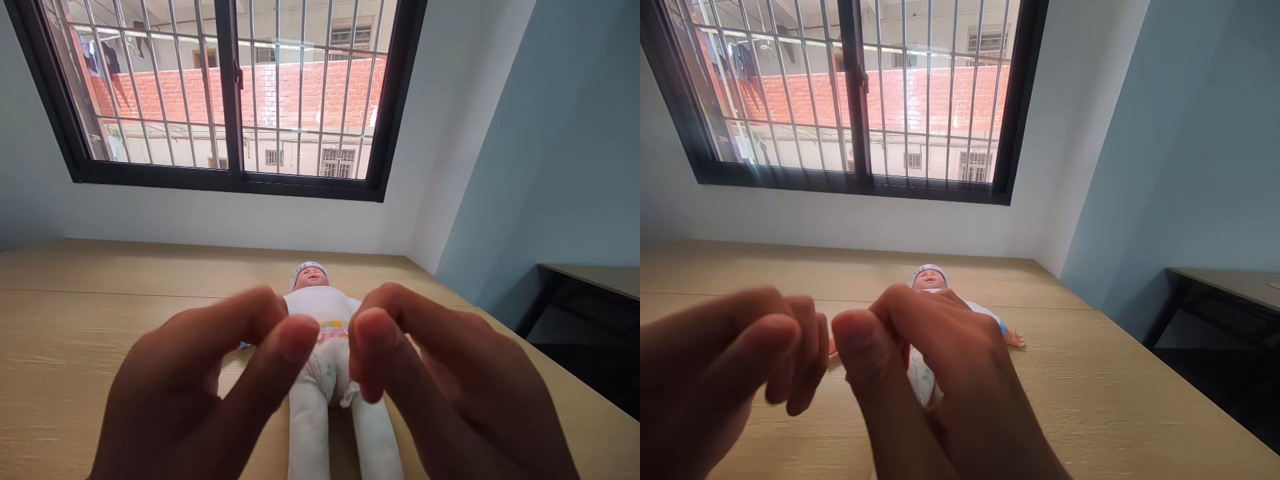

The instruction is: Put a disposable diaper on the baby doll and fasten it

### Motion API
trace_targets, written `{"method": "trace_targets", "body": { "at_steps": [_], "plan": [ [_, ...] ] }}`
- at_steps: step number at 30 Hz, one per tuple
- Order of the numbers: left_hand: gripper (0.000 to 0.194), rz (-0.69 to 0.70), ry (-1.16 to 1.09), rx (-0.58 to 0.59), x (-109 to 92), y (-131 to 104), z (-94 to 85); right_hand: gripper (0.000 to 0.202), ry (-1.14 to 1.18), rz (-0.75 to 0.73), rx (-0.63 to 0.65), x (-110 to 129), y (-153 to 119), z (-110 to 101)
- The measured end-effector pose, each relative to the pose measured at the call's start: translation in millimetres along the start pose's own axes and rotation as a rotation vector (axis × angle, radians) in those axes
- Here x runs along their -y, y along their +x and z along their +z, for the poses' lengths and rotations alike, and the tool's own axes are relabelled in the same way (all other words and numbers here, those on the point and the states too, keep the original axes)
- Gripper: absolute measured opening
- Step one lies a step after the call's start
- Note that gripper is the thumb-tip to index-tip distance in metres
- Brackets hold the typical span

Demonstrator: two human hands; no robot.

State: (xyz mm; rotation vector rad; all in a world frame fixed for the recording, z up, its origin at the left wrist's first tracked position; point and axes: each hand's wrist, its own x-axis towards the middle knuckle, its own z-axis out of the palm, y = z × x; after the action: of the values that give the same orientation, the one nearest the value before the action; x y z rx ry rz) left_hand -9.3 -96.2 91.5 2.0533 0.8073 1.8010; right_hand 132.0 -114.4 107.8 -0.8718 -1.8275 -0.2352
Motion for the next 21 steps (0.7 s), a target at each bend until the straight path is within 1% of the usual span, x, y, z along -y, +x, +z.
{"method": "trace_targets", "body": {
  "at_steps": [2, 4, 7, 9, 11, 14, 17, 21],
  "plan": [
    [0.018, -0.063, -0.116, 0.043, -4, 2, -0.4, 0.04, 0.104, 0.083, 0.036, -1, -2, -1],
    [0.017, -0.113, -0.23, 0.127, -5, 3, -2.6, 0.04, 0.143, 0.131, 0.037, -4, -6, 0],
    [0.019, -0.243, -0.333, 0.208, -1, 5, -7.1, 0.042, 0.155, 0.159, 0.068, -8, -11, 5],
    [0.017, -0.335, -0.371, 0.235, 2, 7, -9.1, 0.043, 0.179, 0.159, 0.104, -10, -12, 7],
    [0.017, -0.39, -0.398, 0.25, 5, 7, -9.7, 0.043, 0.191, 0.152, 0.112, -9, -12, 8],
    [0.019, -0.411, -0.43, 0.265, 6, 7, -9.4, 0.04, 0.154, 0.145, 0.099, -7, -11, 6],
    [0.019, -0.402, -0.428, 0.246, 6, 7, -9.3, 0.041, 0.131, 0.132, 0.115, -5, -9, 3],
    [0.019, -0.396, -0.431, 0.214, 6, 6, -8.6, 0.043, 0.157, 0.107, 0.135, -5, -7, 5]
  ]
}}
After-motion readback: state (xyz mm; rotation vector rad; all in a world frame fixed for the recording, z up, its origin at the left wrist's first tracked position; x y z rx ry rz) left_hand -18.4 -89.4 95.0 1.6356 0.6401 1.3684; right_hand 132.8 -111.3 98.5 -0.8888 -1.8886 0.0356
